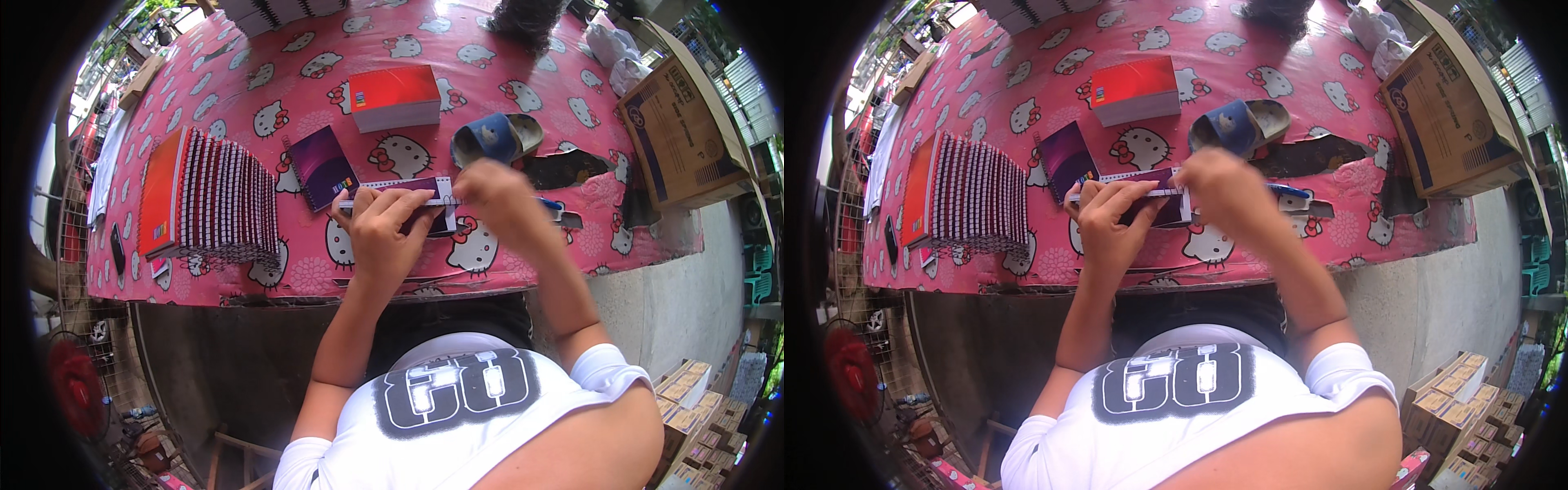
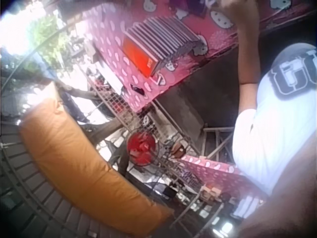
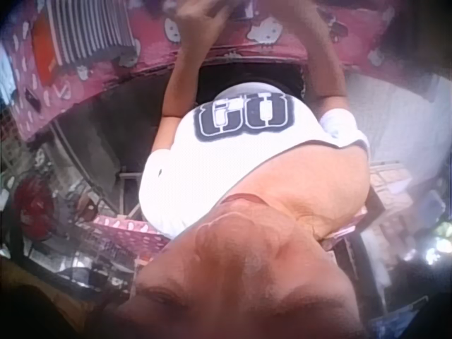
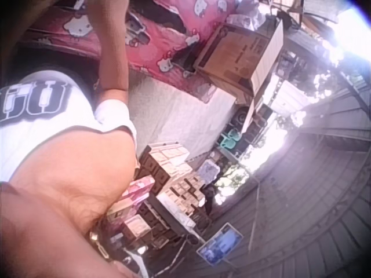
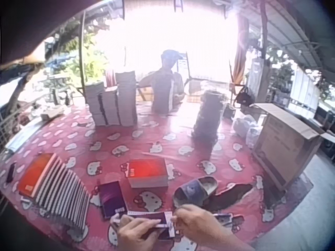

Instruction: The person applies white tape to the spine of small red and purple notebooks by hand and cuts the tape using blue shears.

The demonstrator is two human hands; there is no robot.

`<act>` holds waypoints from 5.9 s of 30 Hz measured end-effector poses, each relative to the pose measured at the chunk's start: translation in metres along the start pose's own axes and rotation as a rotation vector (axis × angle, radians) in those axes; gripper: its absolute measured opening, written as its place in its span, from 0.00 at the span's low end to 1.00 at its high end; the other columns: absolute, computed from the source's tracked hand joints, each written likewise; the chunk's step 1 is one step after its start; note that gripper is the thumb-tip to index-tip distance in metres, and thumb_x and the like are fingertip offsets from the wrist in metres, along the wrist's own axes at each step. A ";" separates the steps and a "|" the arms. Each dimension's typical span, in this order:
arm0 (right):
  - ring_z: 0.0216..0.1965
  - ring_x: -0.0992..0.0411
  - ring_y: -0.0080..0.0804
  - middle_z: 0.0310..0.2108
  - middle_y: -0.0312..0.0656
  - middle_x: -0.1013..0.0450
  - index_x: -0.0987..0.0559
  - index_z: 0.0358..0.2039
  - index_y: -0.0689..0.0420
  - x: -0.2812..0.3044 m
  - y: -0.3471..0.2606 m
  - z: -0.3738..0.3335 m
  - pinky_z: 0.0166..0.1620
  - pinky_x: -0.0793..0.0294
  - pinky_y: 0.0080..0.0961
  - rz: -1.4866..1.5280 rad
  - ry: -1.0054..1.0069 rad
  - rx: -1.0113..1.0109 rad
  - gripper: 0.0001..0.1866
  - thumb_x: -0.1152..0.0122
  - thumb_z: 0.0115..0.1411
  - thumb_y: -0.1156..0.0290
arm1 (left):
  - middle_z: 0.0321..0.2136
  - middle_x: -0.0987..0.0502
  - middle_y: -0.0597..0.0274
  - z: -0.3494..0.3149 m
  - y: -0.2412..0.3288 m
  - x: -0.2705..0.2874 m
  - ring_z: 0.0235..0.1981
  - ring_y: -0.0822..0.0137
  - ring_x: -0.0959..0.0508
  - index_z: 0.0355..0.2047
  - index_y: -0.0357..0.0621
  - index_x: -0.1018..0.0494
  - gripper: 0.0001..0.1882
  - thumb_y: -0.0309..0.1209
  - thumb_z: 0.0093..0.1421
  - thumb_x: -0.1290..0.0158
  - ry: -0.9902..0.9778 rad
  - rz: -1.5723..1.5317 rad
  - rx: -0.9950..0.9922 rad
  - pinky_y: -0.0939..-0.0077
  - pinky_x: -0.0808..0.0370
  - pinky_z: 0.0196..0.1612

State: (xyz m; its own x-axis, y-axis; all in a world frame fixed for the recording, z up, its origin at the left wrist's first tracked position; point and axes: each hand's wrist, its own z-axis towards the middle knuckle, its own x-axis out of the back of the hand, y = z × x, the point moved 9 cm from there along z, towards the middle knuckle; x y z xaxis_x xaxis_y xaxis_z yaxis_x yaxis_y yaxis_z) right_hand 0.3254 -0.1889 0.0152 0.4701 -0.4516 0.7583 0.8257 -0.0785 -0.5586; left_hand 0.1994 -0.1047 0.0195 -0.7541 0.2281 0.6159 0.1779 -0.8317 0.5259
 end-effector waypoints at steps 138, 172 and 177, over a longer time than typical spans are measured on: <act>0.34 0.26 0.47 0.31 0.47 0.25 0.18 0.40 0.56 -0.114 -0.069 0.048 0.38 0.28 0.42 -0.032 -0.564 0.318 0.13 0.38 0.51 0.77 | 0.45 0.22 0.54 -0.022 -0.125 0.047 0.47 0.55 0.24 0.38 0.41 0.21 0.18 0.12 0.53 0.54 0.238 0.152 0.251 0.64 0.28 0.50; 0.45 0.30 0.36 0.41 0.45 0.30 0.26 0.37 0.60 -0.020 0.034 -0.011 0.47 0.30 0.27 0.197 0.076 -0.080 0.14 0.33 0.49 0.80 | 0.27 0.21 0.77 0.005 -0.011 -0.022 0.41 0.67 0.27 0.30 0.56 0.20 0.06 0.33 0.51 0.37 0.020 0.057 0.011 0.53 0.48 0.58; 0.35 0.24 0.46 0.33 0.51 0.22 0.19 0.31 0.61 0.201 0.252 -0.129 0.41 0.26 0.38 -0.679 0.584 -0.754 0.17 0.30 0.50 0.59 | 0.27 0.20 0.74 0.015 0.004 -0.022 0.32 0.69 0.29 0.30 0.50 0.18 0.08 0.32 0.48 0.34 -0.071 -0.017 -0.042 0.68 0.43 0.50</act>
State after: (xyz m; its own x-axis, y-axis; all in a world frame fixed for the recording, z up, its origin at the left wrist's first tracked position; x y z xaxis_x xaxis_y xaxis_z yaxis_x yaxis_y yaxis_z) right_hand 0.5882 -0.4142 -0.0164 -0.3734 -0.4384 0.8175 0.3656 -0.8795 -0.3047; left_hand 0.2258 -0.1052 0.0169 -0.7101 0.2763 0.6476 0.1376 -0.8476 0.5125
